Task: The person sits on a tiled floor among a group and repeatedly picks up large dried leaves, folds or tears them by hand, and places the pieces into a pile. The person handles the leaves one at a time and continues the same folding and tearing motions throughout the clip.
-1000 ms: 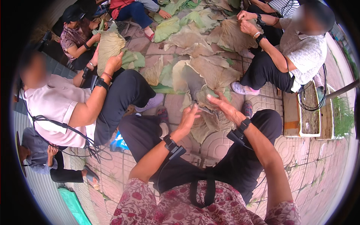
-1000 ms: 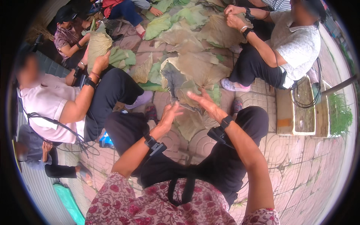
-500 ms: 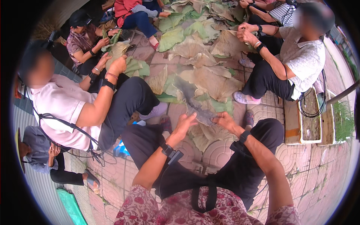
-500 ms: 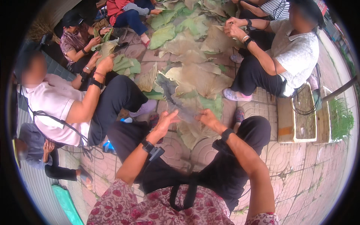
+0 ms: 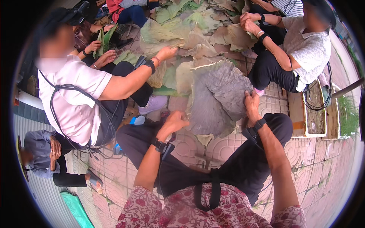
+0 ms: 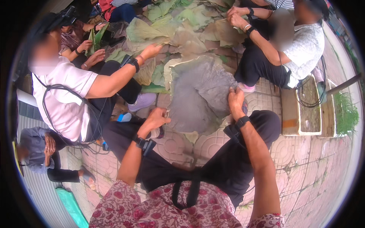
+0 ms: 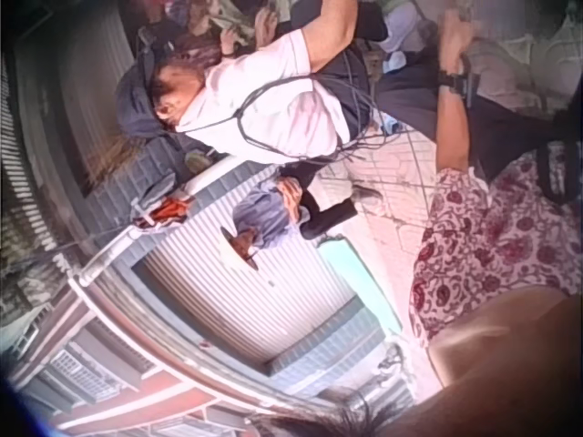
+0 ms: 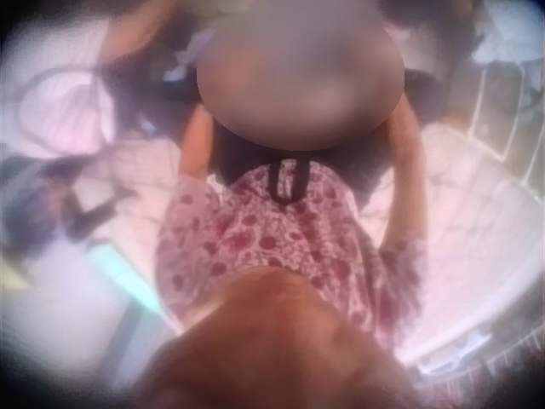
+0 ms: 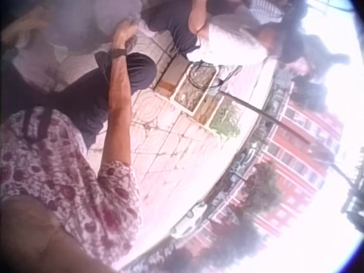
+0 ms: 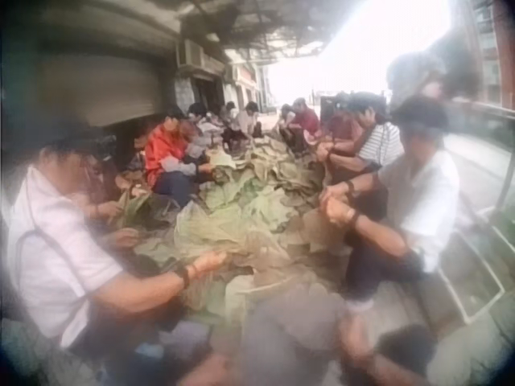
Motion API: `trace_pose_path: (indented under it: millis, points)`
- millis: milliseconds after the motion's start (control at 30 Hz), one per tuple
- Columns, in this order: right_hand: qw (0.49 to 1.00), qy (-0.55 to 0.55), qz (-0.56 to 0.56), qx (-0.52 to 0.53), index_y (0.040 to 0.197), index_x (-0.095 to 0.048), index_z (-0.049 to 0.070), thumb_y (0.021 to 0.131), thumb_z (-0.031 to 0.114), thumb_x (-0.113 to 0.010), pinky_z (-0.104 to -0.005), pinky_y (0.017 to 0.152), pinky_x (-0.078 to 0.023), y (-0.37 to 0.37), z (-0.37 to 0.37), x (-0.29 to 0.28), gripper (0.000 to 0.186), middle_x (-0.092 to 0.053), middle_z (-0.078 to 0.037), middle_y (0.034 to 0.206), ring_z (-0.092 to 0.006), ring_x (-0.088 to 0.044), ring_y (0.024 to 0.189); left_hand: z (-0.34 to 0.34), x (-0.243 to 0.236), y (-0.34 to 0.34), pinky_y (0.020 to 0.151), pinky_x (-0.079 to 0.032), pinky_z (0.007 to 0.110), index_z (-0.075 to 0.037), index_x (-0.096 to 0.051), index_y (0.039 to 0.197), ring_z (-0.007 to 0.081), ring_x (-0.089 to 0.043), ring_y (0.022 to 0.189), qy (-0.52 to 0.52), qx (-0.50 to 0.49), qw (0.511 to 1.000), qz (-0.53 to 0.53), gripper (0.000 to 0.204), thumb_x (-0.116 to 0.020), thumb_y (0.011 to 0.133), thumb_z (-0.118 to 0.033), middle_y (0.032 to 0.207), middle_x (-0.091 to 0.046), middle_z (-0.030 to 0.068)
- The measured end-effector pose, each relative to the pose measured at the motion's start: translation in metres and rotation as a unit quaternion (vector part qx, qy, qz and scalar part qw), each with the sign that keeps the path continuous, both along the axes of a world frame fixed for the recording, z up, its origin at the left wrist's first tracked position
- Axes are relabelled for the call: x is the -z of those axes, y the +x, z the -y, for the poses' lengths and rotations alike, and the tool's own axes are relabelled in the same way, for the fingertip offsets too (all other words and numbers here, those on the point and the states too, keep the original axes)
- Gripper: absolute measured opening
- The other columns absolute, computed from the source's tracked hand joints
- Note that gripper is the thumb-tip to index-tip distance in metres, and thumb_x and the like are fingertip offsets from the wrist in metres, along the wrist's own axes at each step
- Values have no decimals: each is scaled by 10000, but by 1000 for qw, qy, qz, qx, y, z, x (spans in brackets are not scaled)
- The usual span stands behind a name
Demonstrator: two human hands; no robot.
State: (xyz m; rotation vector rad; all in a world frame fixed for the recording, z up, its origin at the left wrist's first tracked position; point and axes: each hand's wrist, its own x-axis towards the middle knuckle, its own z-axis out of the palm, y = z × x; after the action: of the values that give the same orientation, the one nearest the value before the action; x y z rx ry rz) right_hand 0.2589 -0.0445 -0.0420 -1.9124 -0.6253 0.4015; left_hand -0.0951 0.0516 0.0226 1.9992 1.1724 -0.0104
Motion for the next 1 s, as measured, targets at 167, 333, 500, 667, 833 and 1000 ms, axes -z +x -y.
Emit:
trace_pose_path:
  millis: [167,333,500,667,833,1000]
  points:
    - [997,-45,51,28,1043,-617,-91,913,197,-589,-440,839,-462,19,16,-13,317,-656,-311,949,-432,-636,927,-12,3,-8,720,-499,431,14,-678,958,365,-662,817,179,-95,977,-73,316,-746,749,-213,820,-672,202]
    - [994,-72,81,17,1001,-622,-91,888,181,-603,-464,788,-474,34,33,-13,295,-657,-311,913,-463,-635,874,-25,-1,-4,754,-484,515,-3,-642,799,443,-636,886,269,-165,948,-50,223,-721,701,-188,841,-665,246]
    - [983,-147,104,-26,877,-637,-81,837,224,-645,-470,767,-474,37,46,12,308,-658,-298,872,-439,-639,863,-22,-9,12,704,-440,527,19,-593,760,456,-611,870,225,-146,963,-11,136,-618,708,-103,828,-616,280]
    - [970,-204,105,-80,859,-662,-62,777,254,-685,-465,792,-496,33,51,20,328,-672,-280,862,-432,-656,892,4,-15,32,610,-388,458,62,-486,775,407,-468,652,179,-40,975,125,245,-635,693,-114,703,-488,241]
    - [966,-210,123,-94,1192,-583,-1,735,171,-722,-480,868,-492,52,69,33,507,-663,-276,1054,-452,-621,1015,22,-15,64,604,-374,420,60,-459,793,320,-413,629,93,40,974,203,259,-633,704,-109,713,-417,205]
    - [969,-114,177,-131,1382,-442,76,708,57,-692,-472,932,-470,-1,54,-14,719,-601,-236,1246,-455,-582,1108,30,-33,55,599,-372,401,58,-446,795,253,-382,625,73,73,975,198,249,-620,714,-102,697,-375,192]
